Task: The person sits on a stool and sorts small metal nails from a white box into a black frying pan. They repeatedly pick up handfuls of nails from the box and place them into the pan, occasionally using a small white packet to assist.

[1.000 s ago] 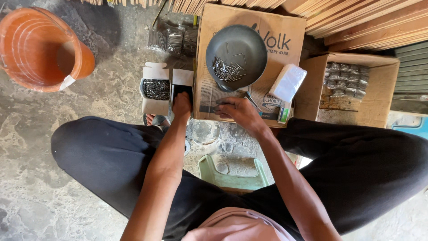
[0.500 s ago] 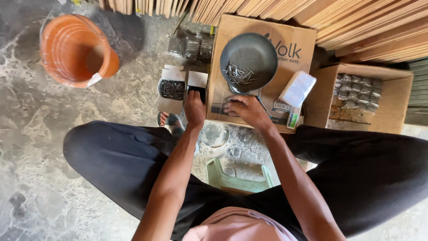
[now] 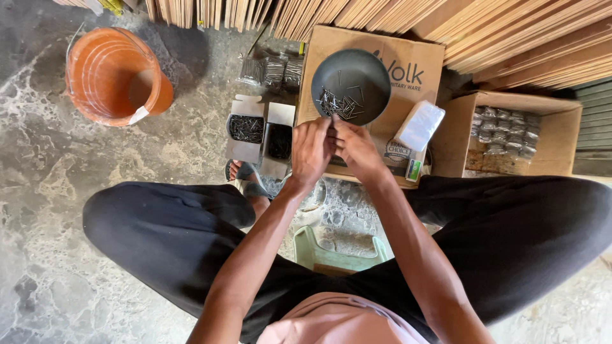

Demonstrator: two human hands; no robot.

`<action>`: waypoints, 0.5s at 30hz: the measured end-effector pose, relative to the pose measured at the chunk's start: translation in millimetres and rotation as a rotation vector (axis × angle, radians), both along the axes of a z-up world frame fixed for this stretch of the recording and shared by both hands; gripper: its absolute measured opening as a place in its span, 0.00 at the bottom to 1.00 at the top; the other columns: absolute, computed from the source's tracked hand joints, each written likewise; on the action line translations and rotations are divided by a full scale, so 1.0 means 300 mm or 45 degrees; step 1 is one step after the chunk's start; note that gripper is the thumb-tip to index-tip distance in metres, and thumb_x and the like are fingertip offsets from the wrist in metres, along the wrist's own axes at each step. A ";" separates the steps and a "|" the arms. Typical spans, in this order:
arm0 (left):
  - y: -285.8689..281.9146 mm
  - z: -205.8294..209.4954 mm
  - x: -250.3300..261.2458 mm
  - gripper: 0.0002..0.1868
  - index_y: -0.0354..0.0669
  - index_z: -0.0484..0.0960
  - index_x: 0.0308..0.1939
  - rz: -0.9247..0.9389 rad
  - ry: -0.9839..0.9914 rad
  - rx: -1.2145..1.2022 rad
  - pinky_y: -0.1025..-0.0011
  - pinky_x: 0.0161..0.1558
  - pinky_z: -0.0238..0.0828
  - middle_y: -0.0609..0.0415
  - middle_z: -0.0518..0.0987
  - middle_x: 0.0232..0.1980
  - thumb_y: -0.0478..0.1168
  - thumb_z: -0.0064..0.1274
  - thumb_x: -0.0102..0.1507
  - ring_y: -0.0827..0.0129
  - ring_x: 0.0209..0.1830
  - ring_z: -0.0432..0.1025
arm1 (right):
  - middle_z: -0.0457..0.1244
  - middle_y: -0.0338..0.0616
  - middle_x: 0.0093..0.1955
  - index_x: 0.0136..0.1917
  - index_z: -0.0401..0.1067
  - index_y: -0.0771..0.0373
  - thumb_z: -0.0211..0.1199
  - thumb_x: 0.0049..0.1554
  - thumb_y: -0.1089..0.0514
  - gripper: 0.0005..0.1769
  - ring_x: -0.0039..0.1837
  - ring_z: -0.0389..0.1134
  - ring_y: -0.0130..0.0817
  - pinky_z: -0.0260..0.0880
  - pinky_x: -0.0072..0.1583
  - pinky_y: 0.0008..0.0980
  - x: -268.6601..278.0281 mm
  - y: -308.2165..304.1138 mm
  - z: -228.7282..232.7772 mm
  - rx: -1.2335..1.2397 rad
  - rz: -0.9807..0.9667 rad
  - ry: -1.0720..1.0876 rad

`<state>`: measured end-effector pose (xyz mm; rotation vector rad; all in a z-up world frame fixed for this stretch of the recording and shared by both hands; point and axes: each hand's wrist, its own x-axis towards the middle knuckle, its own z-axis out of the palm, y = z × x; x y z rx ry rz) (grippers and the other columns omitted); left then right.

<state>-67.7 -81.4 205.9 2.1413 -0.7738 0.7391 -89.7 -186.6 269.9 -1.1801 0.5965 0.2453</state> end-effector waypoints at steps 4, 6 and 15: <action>-0.026 0.050 -0.002 0.18 0.40 0.72 0.50 -0.088 0.006 -0.007 0.68 0.41 0.61 0.52 0.73 0.35 0.27 0.45 0.56 0.60 0.37 0.67 | 0.56 0.38 0.32 0.41 0.70 0.66 0.56 0.56 0.55 0.11 0.34 0.62 0.28 0.69 0.38 0.26 -0.007 -0.035 -0.116 0.075 -0.229 -0.023; -0.036 0.043 -0.005 0.16 0.40 0.73 0.48 -0.126 0.014 -0.007 0.68 0.42 0.61 0.52 0.74 0.37 0.28 0.46 0.56 0.60 0.38 0.69 | 0.63 0.44 0.35 0.43 0.71 0.65 0.60 0.54 0.56 0.09 0.35 0.67 0.31 0.71 0.37 0.25 -0.012 -0.056 -0.167 0.021 -0.344 -0.003; 0.154 -0.282 0.101 0.04 0.40 0.75 0.35 0.514 0.397 -0.223 0.65 0.30 0.70 0.46 0.73 0.26 0.32 0.49 0.56 0.51 0.27 0.72 | 0.64 0.59 0.47 0.54 0.64 0.74 0.58 0.55 0.54 0.21 0.50 0.69 0.41 0.70 0.56 0.36 0.024 -0.086 -0.020 -0.212 -0.439 -0.116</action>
